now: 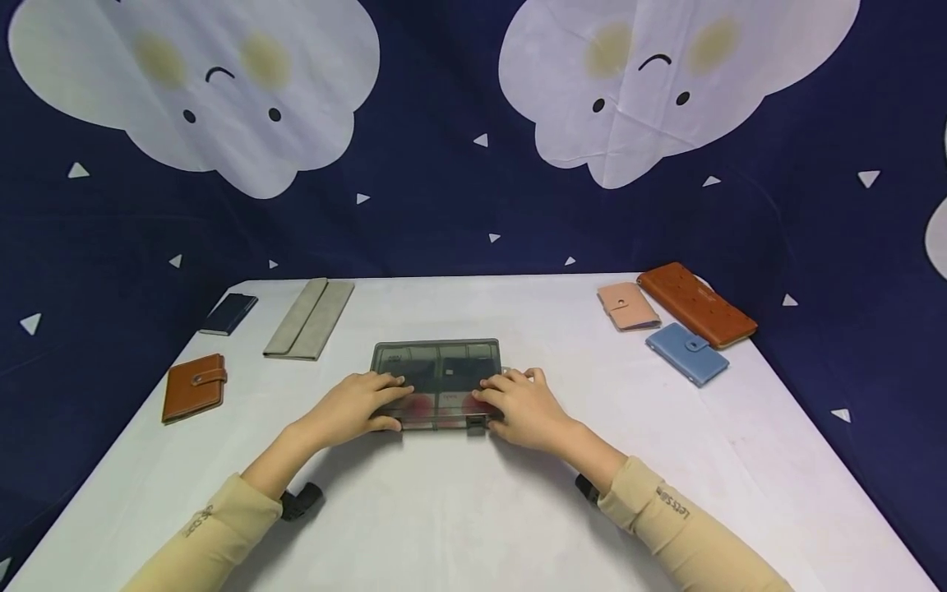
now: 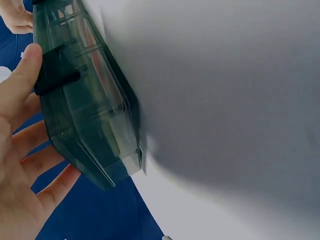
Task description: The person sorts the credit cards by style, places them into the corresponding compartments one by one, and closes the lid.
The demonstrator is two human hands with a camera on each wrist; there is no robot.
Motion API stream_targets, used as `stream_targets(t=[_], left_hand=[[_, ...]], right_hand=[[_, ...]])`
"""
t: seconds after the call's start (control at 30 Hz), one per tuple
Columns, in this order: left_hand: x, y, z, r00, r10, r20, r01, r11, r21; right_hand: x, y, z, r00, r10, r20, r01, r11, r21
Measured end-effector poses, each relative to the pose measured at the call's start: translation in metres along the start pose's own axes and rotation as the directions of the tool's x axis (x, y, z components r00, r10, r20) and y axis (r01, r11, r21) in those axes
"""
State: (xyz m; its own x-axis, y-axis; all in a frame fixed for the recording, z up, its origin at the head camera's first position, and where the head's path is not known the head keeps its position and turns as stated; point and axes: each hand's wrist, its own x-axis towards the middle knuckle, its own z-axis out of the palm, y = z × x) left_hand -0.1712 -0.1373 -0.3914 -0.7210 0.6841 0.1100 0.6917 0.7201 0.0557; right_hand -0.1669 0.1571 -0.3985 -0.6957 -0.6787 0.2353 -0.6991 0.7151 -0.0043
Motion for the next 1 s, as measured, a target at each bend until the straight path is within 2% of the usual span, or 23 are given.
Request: stream_targets(t=[0.17, 0.27, 0.37, 0.43, 0.5, 0.57, 0.63, 0.73, 0.8, 0.87, 1.0], left_hand=[[0.0, 0.001, 0.001, 1.0, -0.009, -0.011, 0.009, 1.0, 0.008], [0.0, 0.001, 0.002, 1.0, -0.025, -0.013, 0.025, 1.0, -0.018], [0.0, 0.001, 0.003, 0.999, -0.051, -0.007, 0.05, 0.994, -0.092], [-0.002, 0.0, 0.003, 0.997, -0.079, 0.009, 0.079, 0.981, -0.179], [-0.004, -0.003, 0.002, 0.993, -0.113, 0.014, 0.113, 0.958, -0.262], [-0.007, -0.009, 0.0, 0.988, -0.156, -0.008, 0.146, 0.943, -0.301], [-0.011, -0.016, -0.003, 0.976, -0.214, -0.045, 0.192, 0.939, -0.286], [-0.018, -0.029, -0.007, 0.944, -0.319, -0.082, 0.3, 0.936, -0.186], [-0.022, -0.037, -0.007, 0.92, -0.385, -0.065, 0.375, 0.918, -0.129], [-0.026, -0.043, -0.005, 0.902, -0.431, -0.032, 0.426, 0.899, -0.105], [-0.032, -0.047, 0.0, 0.894, -0.449, -0.005, 0.446, 0.889, -0.104]], right_hand=[[0.001, 0.001, 0.0, 1.0, 0.005, 0.001, -0.005, 1.0, -0.002], [0.001, 0.001, -0.002, 0.999, 0.02, 0.032, -0.021, 0.999, 0.038], [0.001, 0.003, -0.006, 0.996, 0.06, 0.07, -0.07, 0.986, 0.153], [0.0, 0.006, -0.009, 0.993, 0.095, 0.067, -0.108, 0.967, 0.23], [-0.002, 0.013, -0.012, 0.99, 0.14, 0.025, -0.142, 0.954, 0.263], [-0.005, 0.022, -0.015, 0.979, 0.2, -0.037, -0.186, 0.953, 0.239], [-0.008, 0.033, -0.018, 0.959, 0.273, -0.081, -0.256, 0.951, 0.173], [-0.012, 0.047, -0.02, 0.921, 0.379, -0.09, -0.371, 0.924, 0.095], [-0.013, 0.053, -0.02, 0.904, 0.421, -0.068, -0.417, 0.906, 0.063], [-0.014, 0.056, -0.019, 0.895, 0.444, -0.043, -0.442, 0.896, 0.053], [-0.014, 0.057, -0.015, 0.889, 0.458, -0.011, -0.457, 0.888, 0.057]])
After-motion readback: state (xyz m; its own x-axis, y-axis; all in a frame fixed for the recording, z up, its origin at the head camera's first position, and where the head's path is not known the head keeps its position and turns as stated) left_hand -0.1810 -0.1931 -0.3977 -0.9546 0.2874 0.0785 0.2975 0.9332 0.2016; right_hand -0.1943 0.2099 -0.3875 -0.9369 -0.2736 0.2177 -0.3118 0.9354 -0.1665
